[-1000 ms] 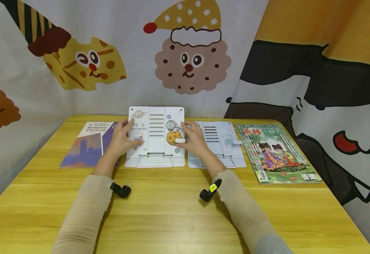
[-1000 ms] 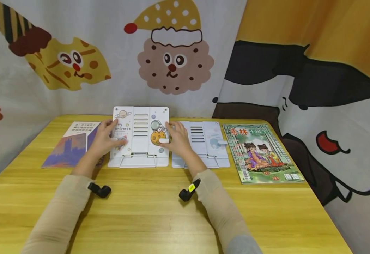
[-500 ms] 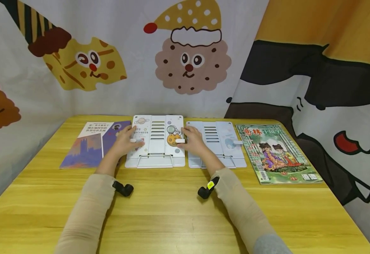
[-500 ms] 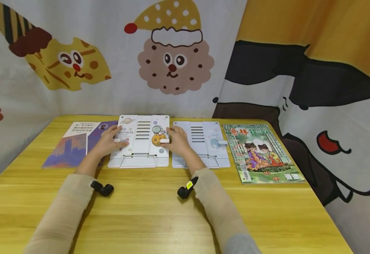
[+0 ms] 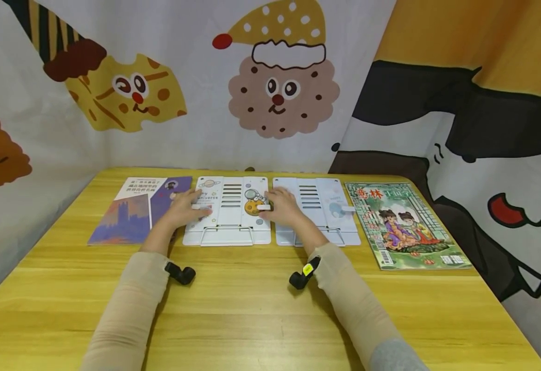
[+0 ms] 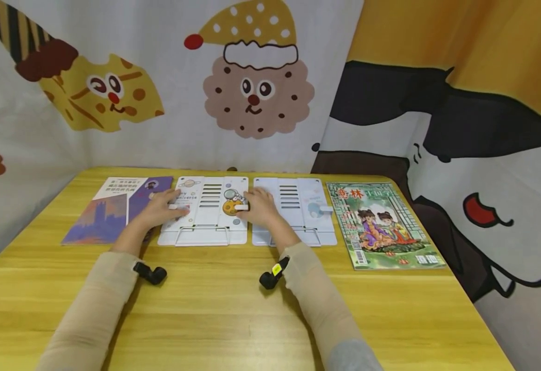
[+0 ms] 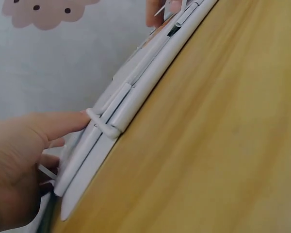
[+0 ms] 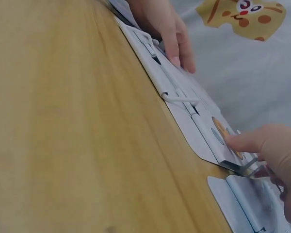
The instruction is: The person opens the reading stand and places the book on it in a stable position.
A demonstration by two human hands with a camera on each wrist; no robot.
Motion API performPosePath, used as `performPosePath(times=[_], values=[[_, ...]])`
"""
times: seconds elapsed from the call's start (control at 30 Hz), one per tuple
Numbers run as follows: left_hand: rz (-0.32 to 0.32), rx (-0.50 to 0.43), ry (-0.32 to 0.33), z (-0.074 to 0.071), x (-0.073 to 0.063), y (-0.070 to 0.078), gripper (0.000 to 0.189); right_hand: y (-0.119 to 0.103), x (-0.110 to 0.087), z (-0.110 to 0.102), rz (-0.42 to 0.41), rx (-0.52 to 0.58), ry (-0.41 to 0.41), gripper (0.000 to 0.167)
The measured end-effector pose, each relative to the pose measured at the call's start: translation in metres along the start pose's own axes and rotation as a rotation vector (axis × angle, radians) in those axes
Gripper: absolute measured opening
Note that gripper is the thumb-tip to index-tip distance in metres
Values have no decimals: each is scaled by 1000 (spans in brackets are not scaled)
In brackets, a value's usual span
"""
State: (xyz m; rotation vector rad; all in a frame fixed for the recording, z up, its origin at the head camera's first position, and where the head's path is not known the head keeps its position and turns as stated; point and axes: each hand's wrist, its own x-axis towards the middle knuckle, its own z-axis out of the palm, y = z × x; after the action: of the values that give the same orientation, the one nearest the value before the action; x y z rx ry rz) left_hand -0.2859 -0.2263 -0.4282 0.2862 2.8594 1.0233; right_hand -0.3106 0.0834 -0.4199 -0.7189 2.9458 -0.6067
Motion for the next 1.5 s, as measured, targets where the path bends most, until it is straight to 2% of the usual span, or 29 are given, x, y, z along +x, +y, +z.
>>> performPosePath(times=[0.13, 0.27, 0.4, 0.47, 0.57, 0.73, 0.93, 1.1, 1.3, 1.5], values=[[69, 35, 43, -8, -7, 6, 76, -7, -10, -3, -51, 18, 101, 68], [132, 62, 117, -19, -23, 16, 67, -21, -23, -10, -120, 78, 226, 54], [184, 61, 136, -23, -41, 24, 55, -34, -36, -14, -153, 127, 277, 45], [203, 42, 118, -22, -50, 25, 49, -39, -43, -13, -161, 148, 265, 42], [198, -8, 73, -17, -59, 26, 43, -42, -52, -8, -158, 193, 221, 39], [190, -58, -1, -7, -67, 25, 40, -44, -65, 5, -129, 265, 164, 35], [198, -107, -28, 5, -67, 29, 34, -45, -68, 17, -68, 350, 108, 32], [194, -133, -19, 12, -66, 32, 31, -47, -67, 24, -87, 368, 116, 31], [201, -153, -16, 14, -64, 27, 31, -49, -63, 27, -89, 411, 127, 34], [152, -248, -68, 13, -64, 20, 34, -50, -60, 28, -65, 470, 101, 40]])
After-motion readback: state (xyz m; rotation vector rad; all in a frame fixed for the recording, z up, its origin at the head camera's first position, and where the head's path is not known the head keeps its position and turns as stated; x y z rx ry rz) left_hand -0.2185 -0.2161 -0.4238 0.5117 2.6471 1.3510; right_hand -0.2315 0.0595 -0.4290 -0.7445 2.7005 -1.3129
